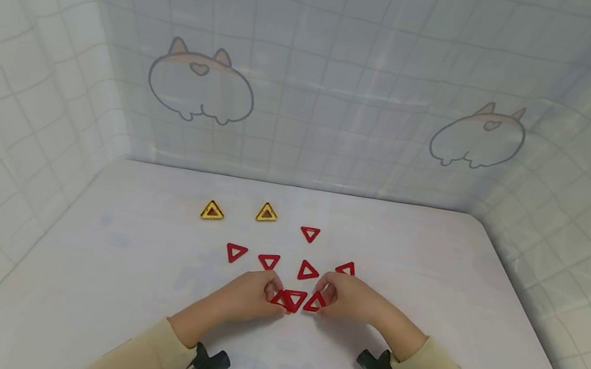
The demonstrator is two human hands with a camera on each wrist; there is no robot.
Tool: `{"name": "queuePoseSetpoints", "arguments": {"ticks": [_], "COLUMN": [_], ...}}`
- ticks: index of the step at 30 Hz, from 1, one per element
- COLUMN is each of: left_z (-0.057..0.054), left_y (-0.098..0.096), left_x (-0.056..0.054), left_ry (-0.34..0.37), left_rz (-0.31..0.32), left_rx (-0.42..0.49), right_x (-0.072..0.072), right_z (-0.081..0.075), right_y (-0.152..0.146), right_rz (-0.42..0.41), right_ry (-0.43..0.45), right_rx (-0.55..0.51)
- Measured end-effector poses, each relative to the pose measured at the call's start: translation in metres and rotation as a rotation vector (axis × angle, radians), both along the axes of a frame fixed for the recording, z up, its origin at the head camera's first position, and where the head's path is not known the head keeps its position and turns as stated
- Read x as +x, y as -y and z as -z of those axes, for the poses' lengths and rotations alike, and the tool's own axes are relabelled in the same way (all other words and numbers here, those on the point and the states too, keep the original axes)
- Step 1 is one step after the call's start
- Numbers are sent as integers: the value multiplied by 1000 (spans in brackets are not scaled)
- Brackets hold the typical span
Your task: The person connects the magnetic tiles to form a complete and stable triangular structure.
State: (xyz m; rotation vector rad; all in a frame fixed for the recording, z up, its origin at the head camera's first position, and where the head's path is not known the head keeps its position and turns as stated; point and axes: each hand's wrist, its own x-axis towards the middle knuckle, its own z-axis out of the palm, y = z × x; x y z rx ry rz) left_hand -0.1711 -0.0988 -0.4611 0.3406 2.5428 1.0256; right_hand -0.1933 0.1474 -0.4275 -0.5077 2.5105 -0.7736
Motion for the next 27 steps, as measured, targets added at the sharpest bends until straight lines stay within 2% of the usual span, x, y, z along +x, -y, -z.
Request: {"name": "queuePoseSetpoints", "arguments": {"ticks": [13,20,27], "left_z": [-3,-6,-5], "left_y": [-2,-2,-1], "left_x": [1,3,3], "left_ry": [9,2,40], "left_rz": [-13,-15,-48], "left_rx": [0,5,60], "right_x": [4,4,6], "right_z": [7,9,8], "right_y": [8,11,13], "right_rz": [-31,-47,-36], "right_ry": [19,-3,-20], "right_rx": [-38,-41,-19]}}
